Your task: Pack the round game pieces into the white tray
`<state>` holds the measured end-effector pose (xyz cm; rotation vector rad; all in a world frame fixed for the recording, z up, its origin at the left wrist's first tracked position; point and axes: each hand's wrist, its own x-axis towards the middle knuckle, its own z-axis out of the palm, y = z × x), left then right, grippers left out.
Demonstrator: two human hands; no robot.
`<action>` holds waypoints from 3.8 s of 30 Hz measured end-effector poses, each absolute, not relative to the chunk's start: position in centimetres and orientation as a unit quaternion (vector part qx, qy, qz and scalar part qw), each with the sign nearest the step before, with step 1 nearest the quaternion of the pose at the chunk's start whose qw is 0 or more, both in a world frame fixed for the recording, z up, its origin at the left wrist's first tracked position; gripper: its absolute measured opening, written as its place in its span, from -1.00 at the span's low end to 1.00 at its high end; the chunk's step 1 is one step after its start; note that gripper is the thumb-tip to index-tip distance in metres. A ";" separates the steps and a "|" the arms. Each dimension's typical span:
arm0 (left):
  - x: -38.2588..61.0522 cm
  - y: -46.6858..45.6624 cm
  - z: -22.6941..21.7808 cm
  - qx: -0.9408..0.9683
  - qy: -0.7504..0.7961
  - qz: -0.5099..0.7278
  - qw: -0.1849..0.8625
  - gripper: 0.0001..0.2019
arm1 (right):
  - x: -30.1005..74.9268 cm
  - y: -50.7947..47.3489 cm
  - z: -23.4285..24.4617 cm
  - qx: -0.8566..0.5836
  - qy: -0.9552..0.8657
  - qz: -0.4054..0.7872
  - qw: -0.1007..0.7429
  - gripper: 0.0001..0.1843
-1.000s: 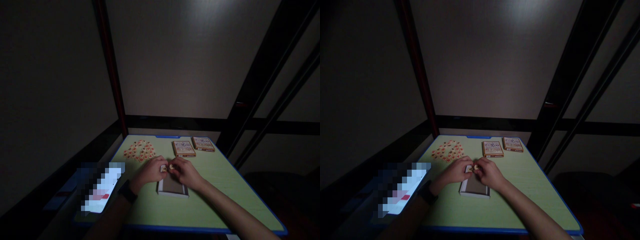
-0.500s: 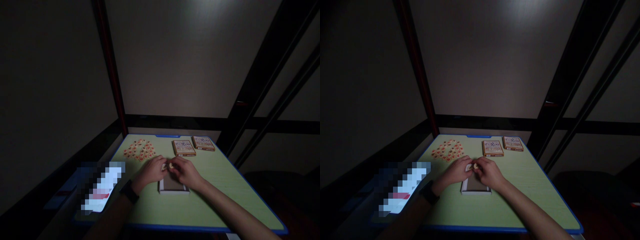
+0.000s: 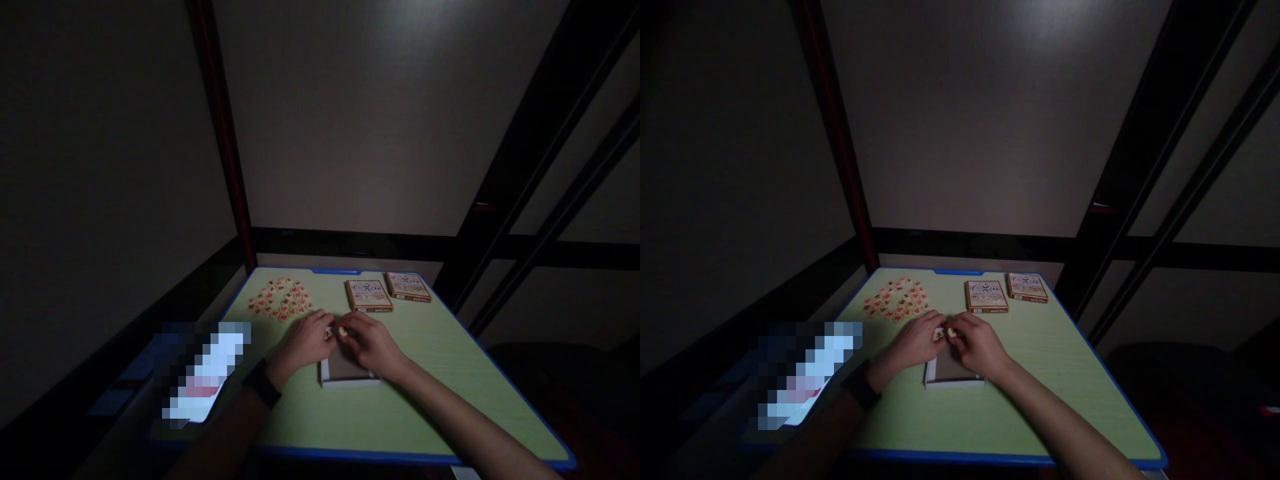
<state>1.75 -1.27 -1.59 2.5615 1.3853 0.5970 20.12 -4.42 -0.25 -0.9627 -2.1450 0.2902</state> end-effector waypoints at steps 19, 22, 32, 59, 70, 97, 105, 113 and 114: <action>1.2 -1.1 -0.9 0.870 0.428 0.206 0.129 -0.89 | 20.2 -4.3 -0.4 -0.387 -0.830 0.119 0.384 -0.69; 0.6 -0.9 0.0 0.860 0.419 0.220 0.188 -0.88 | 20.2 -4.2 -0.5 -0.391 -0.833 0.126 0.370 -0.63; 0.5 -0.1 -0.3 0.739 0.498 0.249 0.379 -0.75 | 18.4 -2.2 -1.5 -0.338 -0.888 0.080 0.301 -0.73; 0.7 -0.5 0.5 0.762 0.507 0.242 0.321 -0.72 | 18.2 -2.6 -1.3 -0.379 -0.882 0.101 0.262 -0.65; -0.7 -0.5 1.5 0.750 0.639 0.170 -0.032 -0.74 | 21.1 -3.4 0.5 -0.374 -0.864 0.087 0.326 -0.58; -4.1 0.9 3.0 0.680 0.721 0.123 -0.052 -0.69 | 21.3 -3.3 -0.5 -0.382 -0.874 0.057 0.295 -0.74; -2.1 1.0 1.0 0.776 0.591 0.220 0.007 -0.77 | 18.6 -3.9 0.8 -0.416 -0.897 0.022 0.150 -0.69; 0.2 0.4 -0.7 0.826 0.481 0.262 0.134 -0.77 | 17.5 -4.3 0.7 -0.460 -0.884 -0.025 0.077 -0.71; 0.3 0.4 -0.7 0.828 0.474 0.261 0.148 -0.77 | 17.4 -4.4 0.8 -0.461 -0.884 -0.031 0.069 -0.73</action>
